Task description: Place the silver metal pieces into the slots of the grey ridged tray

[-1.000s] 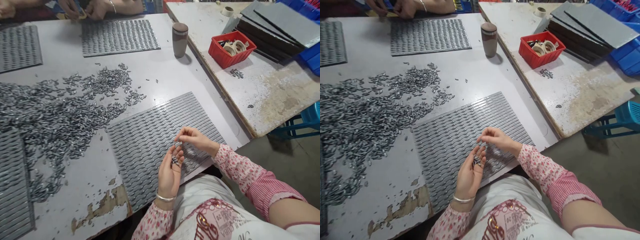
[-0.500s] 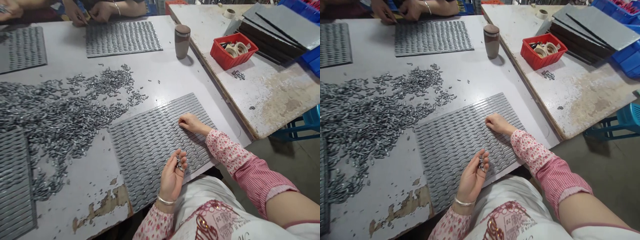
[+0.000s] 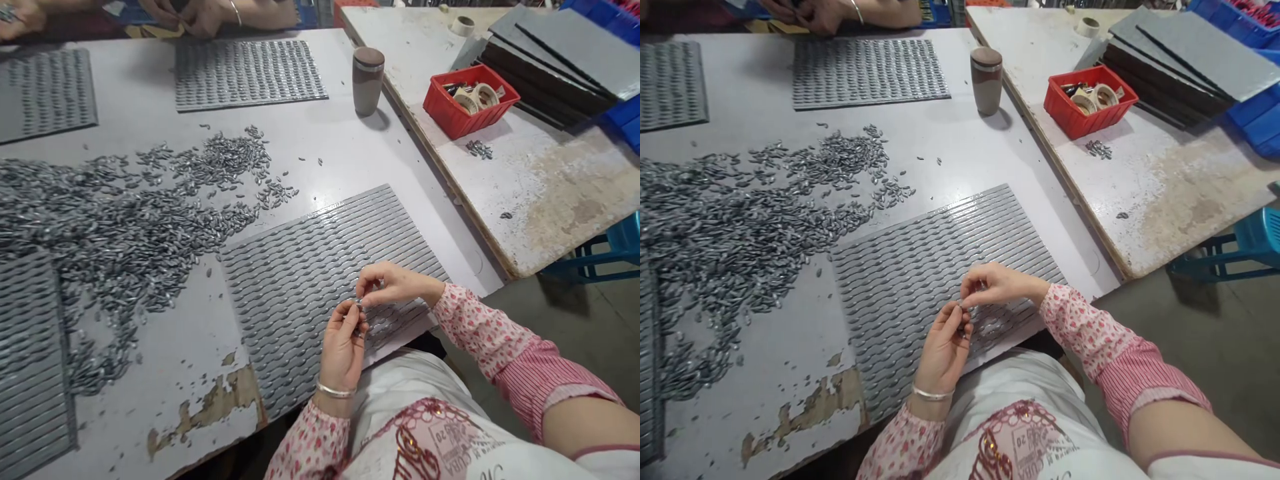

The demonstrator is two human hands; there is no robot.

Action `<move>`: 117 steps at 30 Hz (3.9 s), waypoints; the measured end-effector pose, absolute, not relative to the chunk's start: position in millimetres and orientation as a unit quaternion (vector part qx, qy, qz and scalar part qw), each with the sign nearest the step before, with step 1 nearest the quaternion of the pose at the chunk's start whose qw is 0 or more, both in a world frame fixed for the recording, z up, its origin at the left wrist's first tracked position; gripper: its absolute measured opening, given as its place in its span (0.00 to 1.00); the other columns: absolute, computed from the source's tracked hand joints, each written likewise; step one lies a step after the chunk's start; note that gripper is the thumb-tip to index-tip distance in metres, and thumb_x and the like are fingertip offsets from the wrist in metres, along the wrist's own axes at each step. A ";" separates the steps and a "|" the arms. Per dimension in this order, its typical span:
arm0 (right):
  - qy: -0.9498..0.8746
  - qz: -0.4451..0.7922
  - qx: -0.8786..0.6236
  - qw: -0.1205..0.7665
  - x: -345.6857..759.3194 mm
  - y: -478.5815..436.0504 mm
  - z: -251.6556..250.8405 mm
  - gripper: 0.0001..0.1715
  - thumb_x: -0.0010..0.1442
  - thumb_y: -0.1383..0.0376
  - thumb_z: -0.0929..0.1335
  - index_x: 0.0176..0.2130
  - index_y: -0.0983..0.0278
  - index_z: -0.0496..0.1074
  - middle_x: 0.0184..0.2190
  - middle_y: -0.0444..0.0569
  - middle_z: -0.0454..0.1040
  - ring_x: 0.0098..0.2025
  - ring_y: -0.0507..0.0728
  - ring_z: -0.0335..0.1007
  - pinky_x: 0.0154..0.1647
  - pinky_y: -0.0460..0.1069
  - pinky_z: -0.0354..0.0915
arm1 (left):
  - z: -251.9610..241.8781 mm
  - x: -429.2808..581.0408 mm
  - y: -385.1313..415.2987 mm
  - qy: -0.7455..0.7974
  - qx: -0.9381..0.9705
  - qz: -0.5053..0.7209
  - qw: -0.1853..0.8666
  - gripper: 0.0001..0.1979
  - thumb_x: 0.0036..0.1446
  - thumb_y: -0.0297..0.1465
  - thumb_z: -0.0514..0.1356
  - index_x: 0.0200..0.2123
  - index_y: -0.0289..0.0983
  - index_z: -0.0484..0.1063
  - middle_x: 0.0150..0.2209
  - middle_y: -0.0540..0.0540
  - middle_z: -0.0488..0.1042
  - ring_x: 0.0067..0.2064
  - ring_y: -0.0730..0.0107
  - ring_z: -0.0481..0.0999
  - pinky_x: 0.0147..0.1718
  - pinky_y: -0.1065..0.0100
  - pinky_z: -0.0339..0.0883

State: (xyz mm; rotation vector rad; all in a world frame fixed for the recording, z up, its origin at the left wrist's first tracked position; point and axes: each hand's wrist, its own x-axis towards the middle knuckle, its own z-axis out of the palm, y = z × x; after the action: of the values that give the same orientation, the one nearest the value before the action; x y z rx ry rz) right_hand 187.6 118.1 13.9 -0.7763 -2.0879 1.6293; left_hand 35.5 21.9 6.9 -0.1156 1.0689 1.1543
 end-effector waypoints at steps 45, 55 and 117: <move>-0.786 0.387 -0.419 0.239 182.7 175.8 -10.0 0.01 0.56 0.70 0.68 0.31 0.67 0.70 0.29 0.45 0.69 0.34 0.53 0.63 0.38 0.48 0.59 | 9.3 32.0 34.3 0.459 -0.085 0.517 0.718 0.08 0.47 0.27 0.66 0.32 0.34 0.72 0.29 0.50 0.73 0.26 0.81 0.70 0.23 0.79 0.66; -0.645 0.631 -0.314 0.296 170.4 133.3 4.4 0.12 0.62 0.58 0.64 0.35 0.66 0.66 0.32 0.47 0.71 0.33 0.52 0.66 0.33 0.46 0.63 | 13.7 35.0 39.5 0.444 -0.059 0.522 0.726 0.08 0.53 0.28 0.61 0.38 0.34 0.73 0.34 0.45 0.76 0.32 0.77 0.75 0.28 0.77 0.69; -0.764 0.549 -0.213 0.263 171.2 140.5 8.4 0.11 0.59 0.59 0.68 0.33 0.66 0.70 0.31 0.46 0.70 0.34 0.52 0.65 0.37 0.47 0.62 | 10.4 34.0 48.1 0.419 -0.132 0.533 0.723 0.04 0.57 0.25 0.58 0.31 0.32 0.72 0.26 0.52 0.70 0.22 0.85 0.67 0.17 0.83 0.62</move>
State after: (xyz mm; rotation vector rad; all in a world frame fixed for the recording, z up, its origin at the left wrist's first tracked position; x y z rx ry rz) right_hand 171.2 140.5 8.4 -0.5752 -2.0672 1.4849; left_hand 34.0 48.1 10.4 -0.2913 0.9255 1.1771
